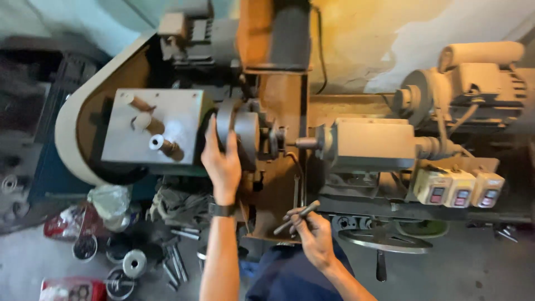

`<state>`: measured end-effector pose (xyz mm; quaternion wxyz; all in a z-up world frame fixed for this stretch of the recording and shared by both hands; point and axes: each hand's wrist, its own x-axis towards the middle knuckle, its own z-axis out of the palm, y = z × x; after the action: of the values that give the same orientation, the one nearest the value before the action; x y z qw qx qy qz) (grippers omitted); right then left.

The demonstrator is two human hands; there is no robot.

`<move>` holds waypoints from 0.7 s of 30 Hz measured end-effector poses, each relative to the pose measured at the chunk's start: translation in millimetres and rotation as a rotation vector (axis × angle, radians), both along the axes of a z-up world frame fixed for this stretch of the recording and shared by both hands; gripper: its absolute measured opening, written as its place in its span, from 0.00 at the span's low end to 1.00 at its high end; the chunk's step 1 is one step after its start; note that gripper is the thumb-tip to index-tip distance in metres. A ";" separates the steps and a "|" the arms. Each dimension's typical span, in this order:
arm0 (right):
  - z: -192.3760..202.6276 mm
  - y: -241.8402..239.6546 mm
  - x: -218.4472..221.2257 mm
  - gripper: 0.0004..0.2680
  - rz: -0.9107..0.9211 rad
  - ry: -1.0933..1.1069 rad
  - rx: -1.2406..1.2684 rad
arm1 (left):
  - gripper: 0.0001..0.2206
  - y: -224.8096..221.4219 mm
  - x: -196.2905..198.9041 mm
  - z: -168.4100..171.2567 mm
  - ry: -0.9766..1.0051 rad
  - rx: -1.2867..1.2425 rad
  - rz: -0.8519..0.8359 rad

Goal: Using a lathe and various tools to machine a cylindrical metal part.

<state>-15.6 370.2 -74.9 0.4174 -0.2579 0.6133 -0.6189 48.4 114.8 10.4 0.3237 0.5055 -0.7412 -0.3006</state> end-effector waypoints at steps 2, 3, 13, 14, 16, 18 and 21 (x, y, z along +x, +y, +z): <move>-3.1 -2.5 1.5 0.08 0.010 -0.012 -0.018 | 0.22 25.6 20.0 -47.2 0.249 -0.221 0.023; -5.3 -4.2 3.2 0.08 -0.010 -0.047 0.004 | 0.22 37.1 28.0 -71.5 0.319 -0.347 0.045; -4.9 -21.8 30.2 0.09 0.143 -0.076 -0.033 | 0.25 145.2 240.7 -175.4 -0.108 -0.141 0.525; 0.4 -26.1 34.7 0.09 0.157 -0.085 -0.034 | 0.25 144.7 252.1 -192.5 -0.118 -0.143 0.539; 12.5 -33.7 40.3 0.11 0.235 -0.109 -0.066 | 0.36 143.2 271.4 -226.2 -0.273 0.475 0.709; 14.1 -36.7 48.1 0.11 0.284 -0.115 -0.094 | 0.36 146.9 273.0 -251.7 -0.265 0.495 0.669; 9.4 -33.9 51.5 0.12 0.344 -0.114 -0.104 | 0.34 144.8 256.0 -246.9 -0.240 0.653 0.622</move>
<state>35.9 336.3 -65.4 0.5371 -0.3447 0.5028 -0.5830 304.3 259.7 -236.4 0.1341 0.8104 -0.4532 -0.3463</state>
